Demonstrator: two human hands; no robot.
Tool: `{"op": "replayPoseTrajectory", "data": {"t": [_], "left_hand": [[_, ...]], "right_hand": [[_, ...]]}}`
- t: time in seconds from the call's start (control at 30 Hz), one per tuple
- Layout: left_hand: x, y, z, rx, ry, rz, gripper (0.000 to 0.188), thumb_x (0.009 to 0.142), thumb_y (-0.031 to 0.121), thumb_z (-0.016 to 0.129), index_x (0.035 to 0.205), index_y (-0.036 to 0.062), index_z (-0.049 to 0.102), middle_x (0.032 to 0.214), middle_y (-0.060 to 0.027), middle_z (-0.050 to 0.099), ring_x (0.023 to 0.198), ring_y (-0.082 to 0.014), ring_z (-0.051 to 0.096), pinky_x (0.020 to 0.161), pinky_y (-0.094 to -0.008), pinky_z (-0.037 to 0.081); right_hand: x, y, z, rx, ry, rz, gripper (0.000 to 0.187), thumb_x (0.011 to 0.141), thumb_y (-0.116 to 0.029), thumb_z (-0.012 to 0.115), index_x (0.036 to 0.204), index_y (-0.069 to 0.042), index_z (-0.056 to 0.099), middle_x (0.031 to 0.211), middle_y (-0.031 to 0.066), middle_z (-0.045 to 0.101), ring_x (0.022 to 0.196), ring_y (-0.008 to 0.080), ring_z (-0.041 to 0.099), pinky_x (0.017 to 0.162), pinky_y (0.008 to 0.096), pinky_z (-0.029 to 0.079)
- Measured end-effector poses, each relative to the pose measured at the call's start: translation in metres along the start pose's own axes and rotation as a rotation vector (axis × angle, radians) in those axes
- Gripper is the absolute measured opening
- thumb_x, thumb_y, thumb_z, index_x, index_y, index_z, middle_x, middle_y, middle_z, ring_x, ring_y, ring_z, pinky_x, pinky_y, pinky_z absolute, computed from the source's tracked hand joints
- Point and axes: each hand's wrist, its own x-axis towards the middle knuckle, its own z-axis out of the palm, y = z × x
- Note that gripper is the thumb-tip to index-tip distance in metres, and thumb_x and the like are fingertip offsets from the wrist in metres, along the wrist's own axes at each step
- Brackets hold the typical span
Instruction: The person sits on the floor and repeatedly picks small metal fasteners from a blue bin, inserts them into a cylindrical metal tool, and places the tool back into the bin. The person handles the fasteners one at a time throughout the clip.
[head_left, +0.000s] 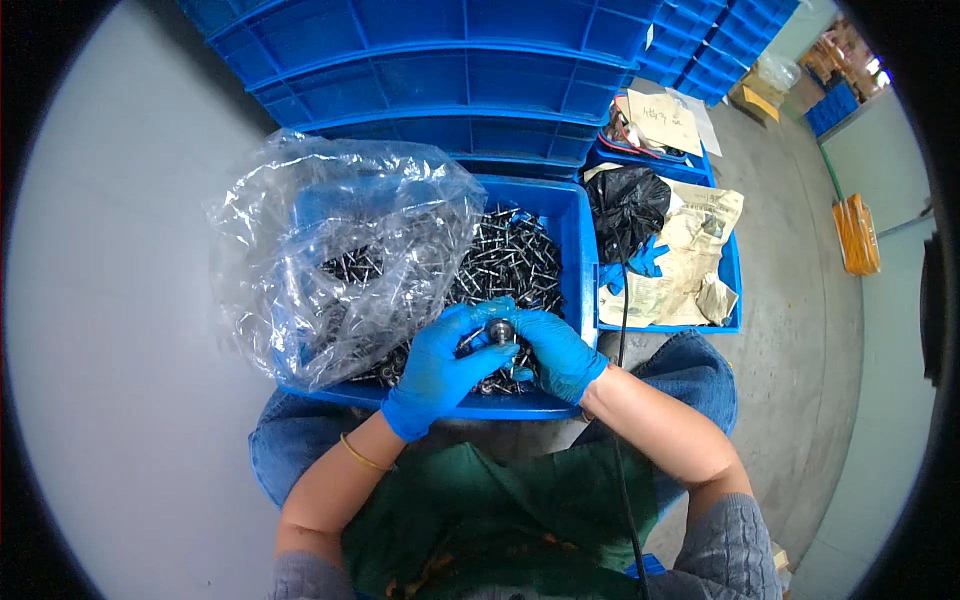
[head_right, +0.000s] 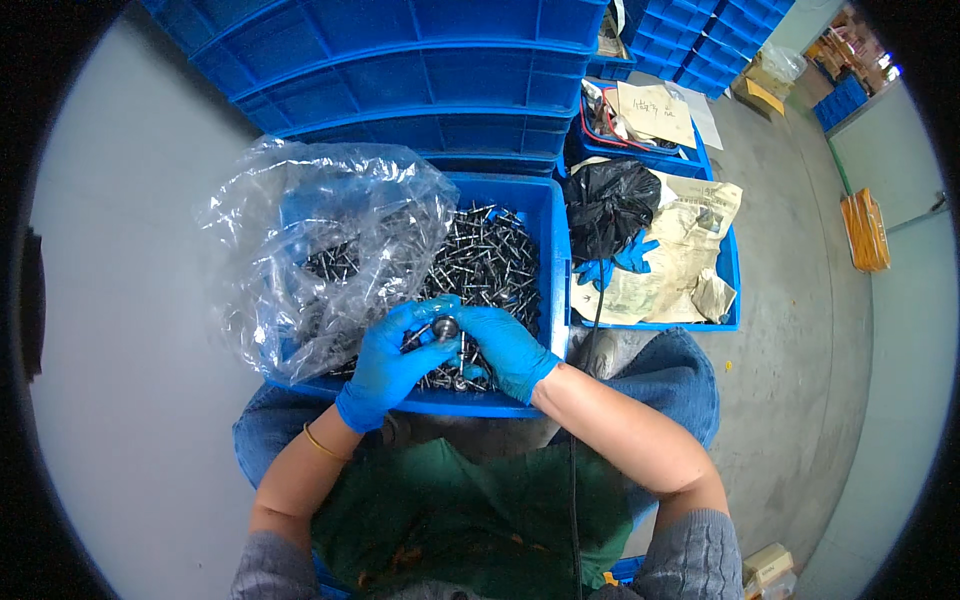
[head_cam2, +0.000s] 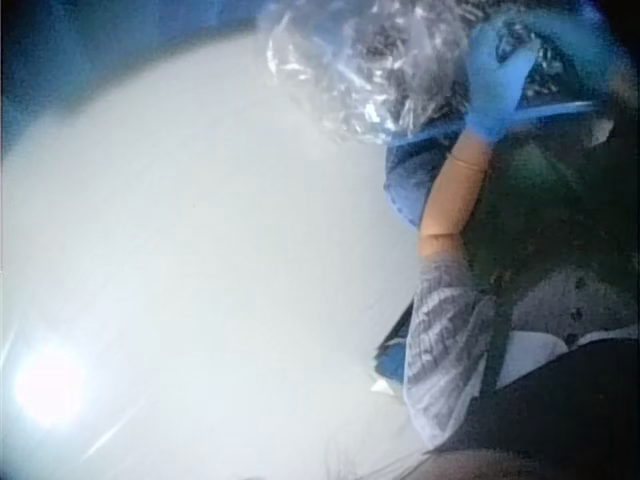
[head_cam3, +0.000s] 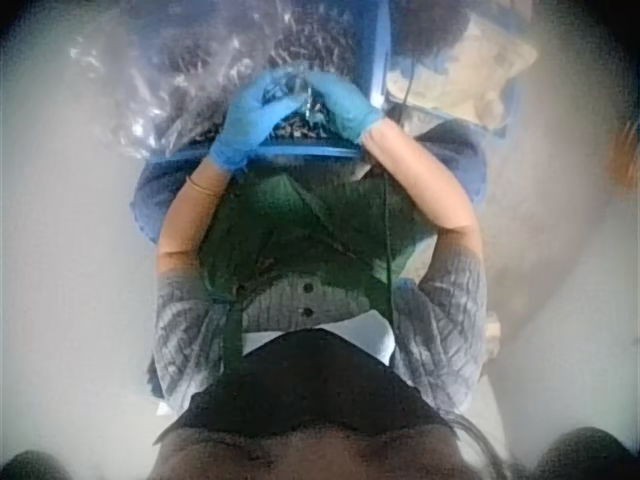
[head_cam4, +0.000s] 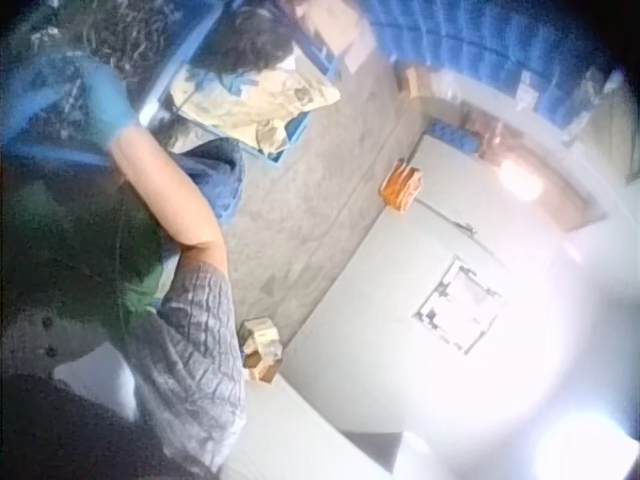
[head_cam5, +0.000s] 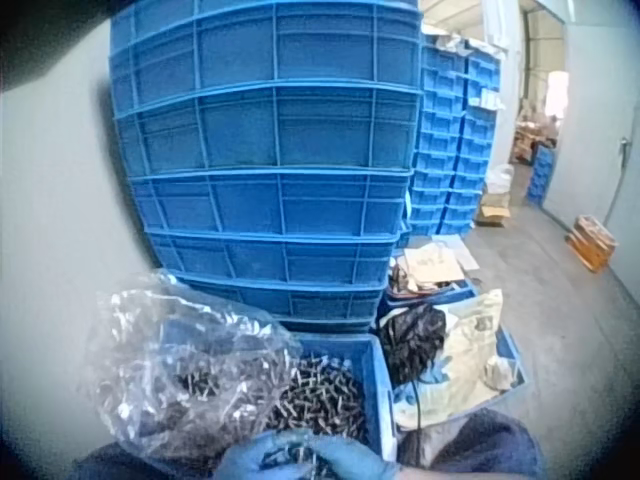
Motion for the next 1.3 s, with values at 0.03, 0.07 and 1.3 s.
{"op": "replayPoseTrajectory", "data": {"t": [0.03,0.07,1.3], "left_hand": [[0.0,-0.002,-0.001,-0.006,0.013,-0.009,0.027,0.076,0.001,0.057,0.103,0.0026,0.055,0.088,-0.0038,0.057,0.076,-0.0082,0.054,0.069,-0.0215,0.045],[0.001,-0.002,-0.002,-0.01,0.029,-0.02,0.026,0.075,0.001,0.057,0.101,0.0023,0.055,0.087,-0.0042,0.057,0.075,-0.0084,0.054,0.069,-0.0219,0.045],[0.0,0.016,0.001,-0.24,0.177,-0.072,0.028,0.077,0.002,0.056,0.105,0.0032,0.052,0.082,-0.0015,0.056,0.07,-0.0062,0.051,0.058,-0.0188,0.044]], "right_hand": [[0.001,0.001,0.0,-0.068,-0.033,-0.051,0.023,0.083,-0.031,0.05,0.083,-0.009,0.058,0.066,-0.0001,0.053,0.056,0.0066,0.048,0.044,0.0158,0.034],[0.002,-0.002,0.001,-0.108,-0.026,-0.055,0.024,0.083,-0.031,0.05,0.084,-0.009,0.059,0.066,-0.0002,0.052,0.056,0.0067,0.048,0.044,0.0161,0.034],[-0.001,-0.015,-0.017,0.003,-0.179,-0.116,0.019,0.082,-0.02,0.051,0.095,-0.006,0.054,0.068,0.0033,0.052,0.055,0.0098,0.047,0.041,0.0184,0.033]]}}
